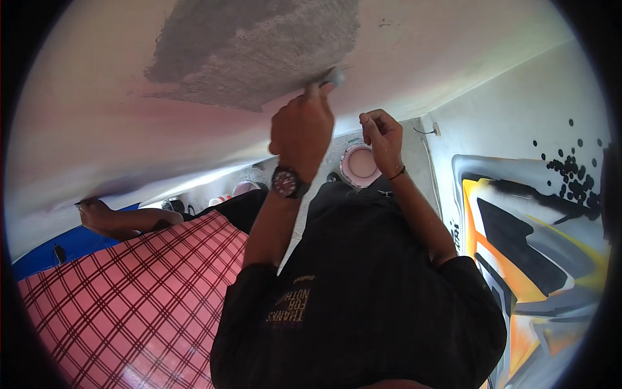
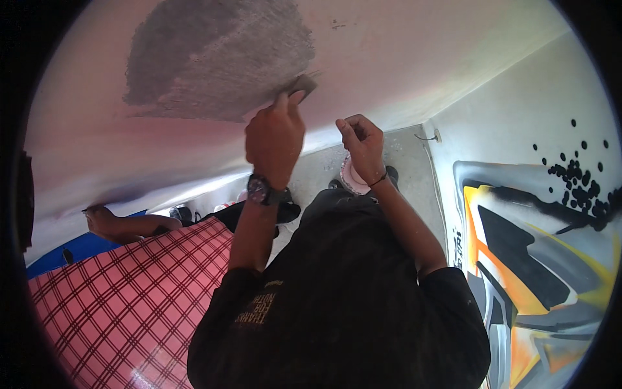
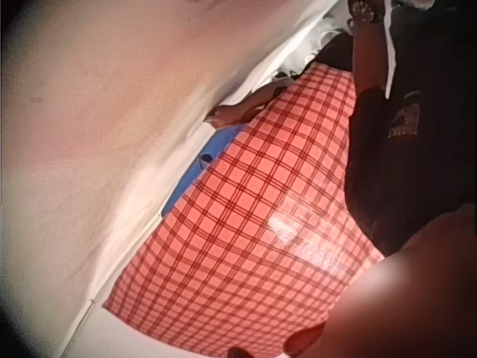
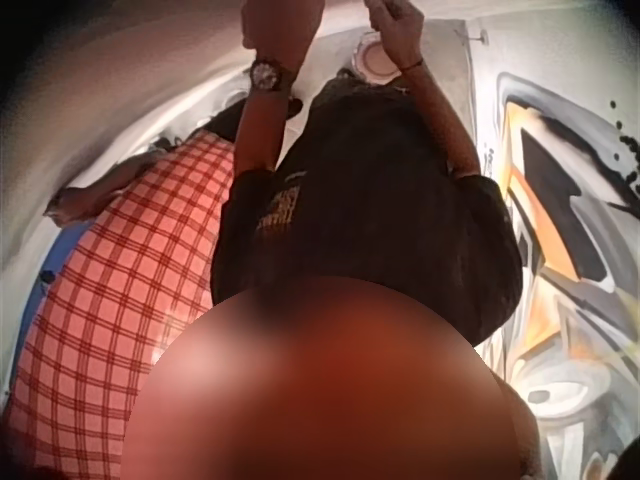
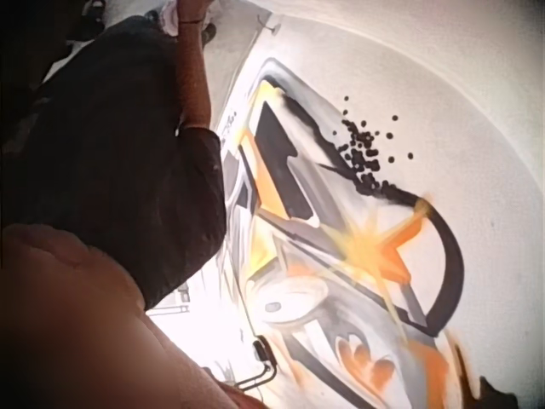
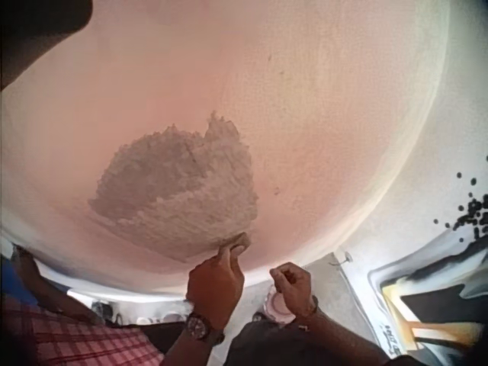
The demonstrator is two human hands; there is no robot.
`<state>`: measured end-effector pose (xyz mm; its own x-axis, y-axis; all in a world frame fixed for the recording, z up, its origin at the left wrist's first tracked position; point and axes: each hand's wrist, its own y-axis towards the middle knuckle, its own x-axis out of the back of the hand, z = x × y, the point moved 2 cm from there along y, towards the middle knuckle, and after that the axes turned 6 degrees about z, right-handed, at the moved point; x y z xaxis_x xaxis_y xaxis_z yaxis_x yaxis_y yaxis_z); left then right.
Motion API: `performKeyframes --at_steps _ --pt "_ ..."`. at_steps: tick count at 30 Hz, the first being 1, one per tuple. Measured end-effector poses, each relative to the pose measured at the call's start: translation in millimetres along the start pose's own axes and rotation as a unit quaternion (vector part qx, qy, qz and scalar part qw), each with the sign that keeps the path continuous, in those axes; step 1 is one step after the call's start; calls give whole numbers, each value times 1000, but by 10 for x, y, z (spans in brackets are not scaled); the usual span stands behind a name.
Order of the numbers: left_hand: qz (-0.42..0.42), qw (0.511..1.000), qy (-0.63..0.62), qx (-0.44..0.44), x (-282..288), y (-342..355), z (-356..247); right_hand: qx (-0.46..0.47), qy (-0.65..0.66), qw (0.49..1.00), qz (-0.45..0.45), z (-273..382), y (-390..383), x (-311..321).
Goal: Scraping and patching a ceiling using a putty knife.
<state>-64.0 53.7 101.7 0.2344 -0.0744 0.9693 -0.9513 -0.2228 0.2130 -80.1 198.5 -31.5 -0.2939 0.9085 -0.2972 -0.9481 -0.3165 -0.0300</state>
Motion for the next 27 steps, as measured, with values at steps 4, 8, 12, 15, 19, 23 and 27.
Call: performKeyframes --at_steps 4,8,12,15,19,23,27 --pt "20 1000 13 9 35 -5 172 -19 -18 1000 17 -184 -125 135" --pt "-9 1000 -20 -4 28 5 74 -53 -38 998 21 -291 -219 242" --pt "29 1000 8 9 63 33 218 -92 -43 995 20 -421 -293 376" --pt "9 1000 1 6 51 13 114 -99 -58 993 15 -420 -311 432" --pt "8 999 -4 33 126 -14 147 -103 -59 993 15 -351 -287 421" --pt "13 999 -21 21 79 22 98 -57 -37 997 46 -218 -67 151" --pt "11 999 -32 19 119 41 171 -79 138 984 79 197 299 -391"
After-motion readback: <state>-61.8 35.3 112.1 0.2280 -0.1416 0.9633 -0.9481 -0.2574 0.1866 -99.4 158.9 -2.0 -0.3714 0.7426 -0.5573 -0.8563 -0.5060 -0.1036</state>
